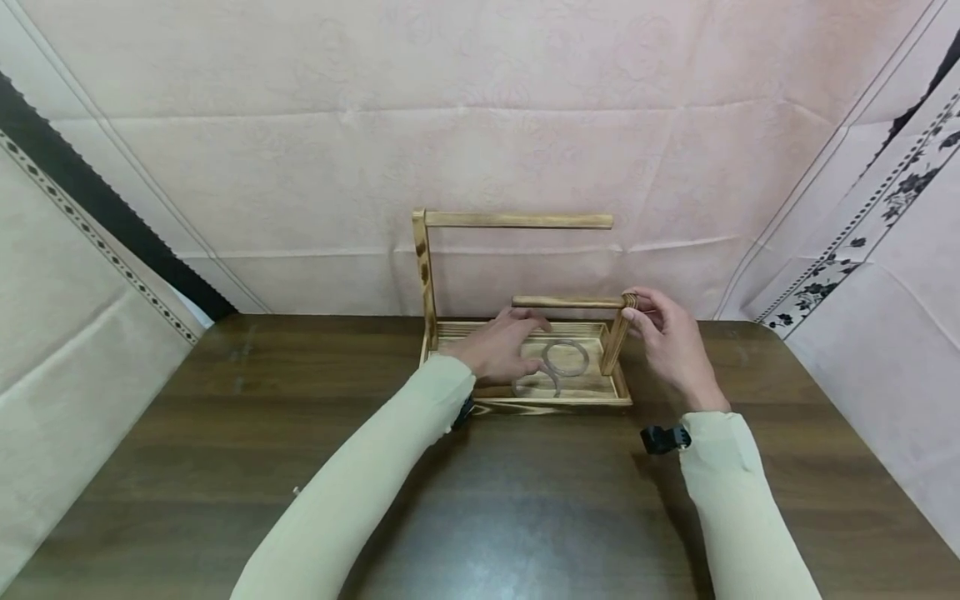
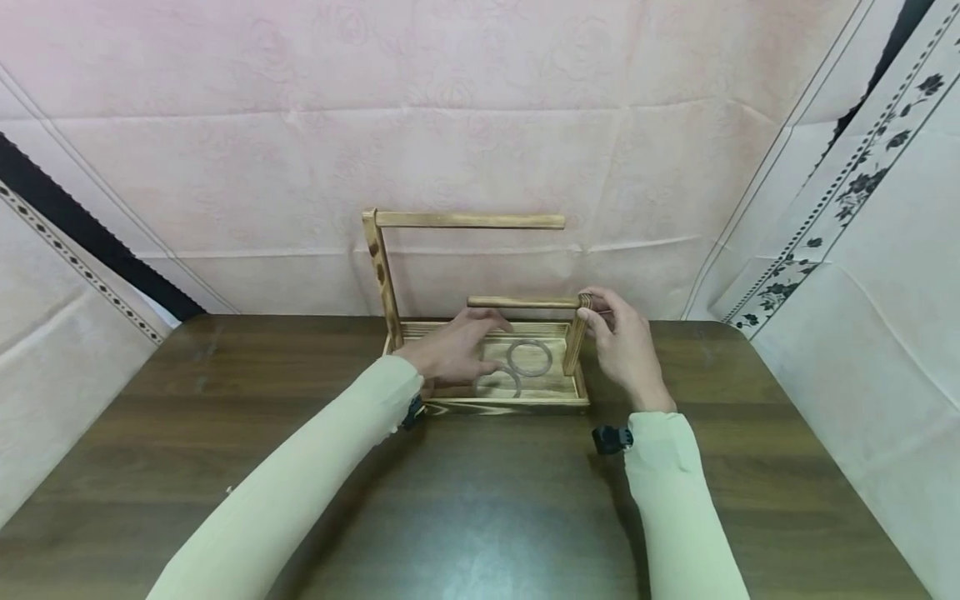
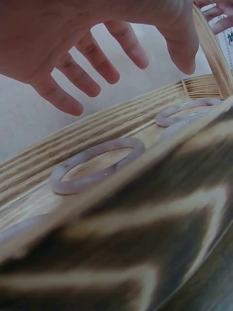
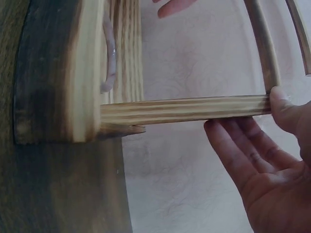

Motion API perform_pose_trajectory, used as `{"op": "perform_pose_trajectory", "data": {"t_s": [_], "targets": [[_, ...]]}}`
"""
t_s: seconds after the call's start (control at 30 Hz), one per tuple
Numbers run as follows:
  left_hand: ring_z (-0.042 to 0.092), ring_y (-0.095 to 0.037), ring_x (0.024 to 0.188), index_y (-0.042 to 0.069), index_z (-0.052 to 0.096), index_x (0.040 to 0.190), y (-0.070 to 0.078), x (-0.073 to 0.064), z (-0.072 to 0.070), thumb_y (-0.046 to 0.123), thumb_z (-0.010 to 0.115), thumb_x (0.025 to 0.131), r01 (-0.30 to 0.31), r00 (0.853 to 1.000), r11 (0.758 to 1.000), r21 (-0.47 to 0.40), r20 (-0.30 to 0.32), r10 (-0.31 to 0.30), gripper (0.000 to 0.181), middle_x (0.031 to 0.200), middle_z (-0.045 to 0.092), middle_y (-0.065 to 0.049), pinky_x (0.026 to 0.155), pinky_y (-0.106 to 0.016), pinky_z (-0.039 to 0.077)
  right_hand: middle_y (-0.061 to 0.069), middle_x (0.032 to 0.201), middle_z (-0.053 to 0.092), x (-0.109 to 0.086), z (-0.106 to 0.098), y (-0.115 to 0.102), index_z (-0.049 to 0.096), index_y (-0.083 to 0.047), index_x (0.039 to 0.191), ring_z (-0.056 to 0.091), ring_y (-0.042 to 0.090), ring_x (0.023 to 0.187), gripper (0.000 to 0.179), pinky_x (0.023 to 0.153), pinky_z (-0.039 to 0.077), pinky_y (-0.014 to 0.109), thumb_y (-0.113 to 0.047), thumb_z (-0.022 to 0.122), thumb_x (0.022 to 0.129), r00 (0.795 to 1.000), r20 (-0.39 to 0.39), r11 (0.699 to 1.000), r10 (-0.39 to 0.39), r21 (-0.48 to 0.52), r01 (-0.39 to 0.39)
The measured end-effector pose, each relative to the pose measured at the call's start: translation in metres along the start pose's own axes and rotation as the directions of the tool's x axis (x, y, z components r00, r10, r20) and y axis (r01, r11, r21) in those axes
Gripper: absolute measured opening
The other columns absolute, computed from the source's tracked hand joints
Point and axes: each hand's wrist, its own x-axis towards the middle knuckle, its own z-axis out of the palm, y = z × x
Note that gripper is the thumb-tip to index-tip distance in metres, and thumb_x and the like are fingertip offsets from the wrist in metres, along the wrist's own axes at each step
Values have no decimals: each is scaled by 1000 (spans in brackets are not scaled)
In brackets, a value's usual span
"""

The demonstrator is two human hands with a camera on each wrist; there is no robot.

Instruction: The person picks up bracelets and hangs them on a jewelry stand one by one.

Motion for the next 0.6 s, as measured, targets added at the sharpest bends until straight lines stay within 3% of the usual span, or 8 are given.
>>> {"op": "perform_pose_trajectory", "data": {"t_s": [0.07, 0.33, 0.6], "targets": [[27, -26, 155, 23, 51, 147, 2, 4, 2, 34, 74, 94, -2, 1000, 1000, 7, 10, 2, 59, 160, 42, -3, 127, -46, 29, 20, 119, 64, 1, 0, -1, 58, -2, 137, 67, 24, 108, 34, 83, 55, 8, -16, 54, 106, 1000, 1, 1000, -4, -2, 4], [36, -25, 148, 25, 46, 151, 12, 19, 8, 37, 72, 95, -3, 998, 998, 60, 64, 0, 62, 159, 42, -2, 122, -42, 37, 21, 118, 65, -2, 0, -1, 59, 0, 135, 61, -5, 96, 32, 80, 55, 7, -12, 56, 105, 1000, -19, 1000, -15, 7, 15], [35, -22, 144, 24, 44, 152, 17, 27, 12, 37, 74, 94, 18, 995, 1000, 10, 102, -19, 66, 148, 46, -1, 113, -39, 46, 21, 116, 65, 0, 2, -1, 59, 0, 133, 63, 0, 96, 31, 85, 61, 20, -12, 56, 105, 999, -21, 1000, -24, 0, 24]]}}
